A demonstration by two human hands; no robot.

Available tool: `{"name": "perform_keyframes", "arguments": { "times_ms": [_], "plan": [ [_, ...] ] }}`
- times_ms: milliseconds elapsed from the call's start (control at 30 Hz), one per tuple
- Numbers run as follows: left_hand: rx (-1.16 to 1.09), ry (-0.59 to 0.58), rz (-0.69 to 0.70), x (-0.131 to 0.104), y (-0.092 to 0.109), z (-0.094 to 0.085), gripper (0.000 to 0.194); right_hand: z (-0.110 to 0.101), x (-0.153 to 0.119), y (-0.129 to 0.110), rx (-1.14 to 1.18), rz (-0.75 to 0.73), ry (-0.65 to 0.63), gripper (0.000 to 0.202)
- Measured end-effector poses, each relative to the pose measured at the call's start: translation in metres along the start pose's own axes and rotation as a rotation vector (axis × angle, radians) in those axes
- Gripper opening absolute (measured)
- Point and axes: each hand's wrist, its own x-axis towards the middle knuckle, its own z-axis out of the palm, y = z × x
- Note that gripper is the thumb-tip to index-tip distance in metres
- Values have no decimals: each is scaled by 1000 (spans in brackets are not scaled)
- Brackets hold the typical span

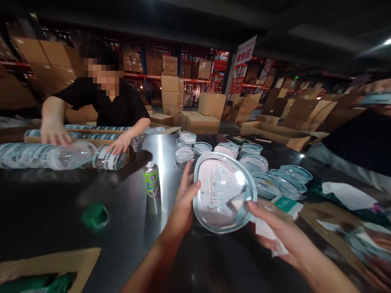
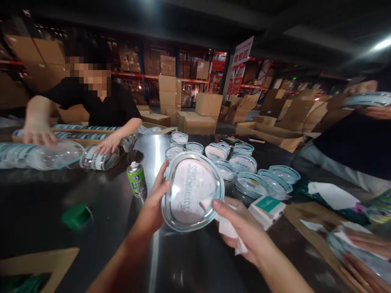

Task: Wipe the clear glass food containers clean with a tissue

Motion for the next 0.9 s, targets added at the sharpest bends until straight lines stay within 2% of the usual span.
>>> {"name": "perform_keyframes", "arguments": {
  "times_ms": [67, 167, 233, 433, 500, 600, 733, 900],
  "plan": [
    [-146, -105, -12, 3, -4, 7, 59, 2, -5, 5, 25, -5, 31, 49],
    [-158, -87, 5, 3, -8, 10, 64, 4, -7, 15, 104, -33, -1, 49],
    [-148, -100, -9, 4, -9, 7, 70, 2, -7, 24, 157, -46, -66, 48],
    [-202, -305, -106, 12, -4, -7, 70, -10, -10, 50, 247, 52, -338, 47],
    [-188, -324, -106, 12, -2, -10, 70, -11, -11, 56, 280, 65, -397, 44],
    [-59, -316, -63, 9, -2, -12, 69, -10, -9, 69, 283, 165, -488, 36],
    [118, -316, -37, 5, -6, -14, 60, -9, -9, 85, 294, 245, -495, 31],
    [138, -391, -14, 10, -6, -12, 59, -8, -23, 78, 376, 170, -419, 26]
  ]
}}
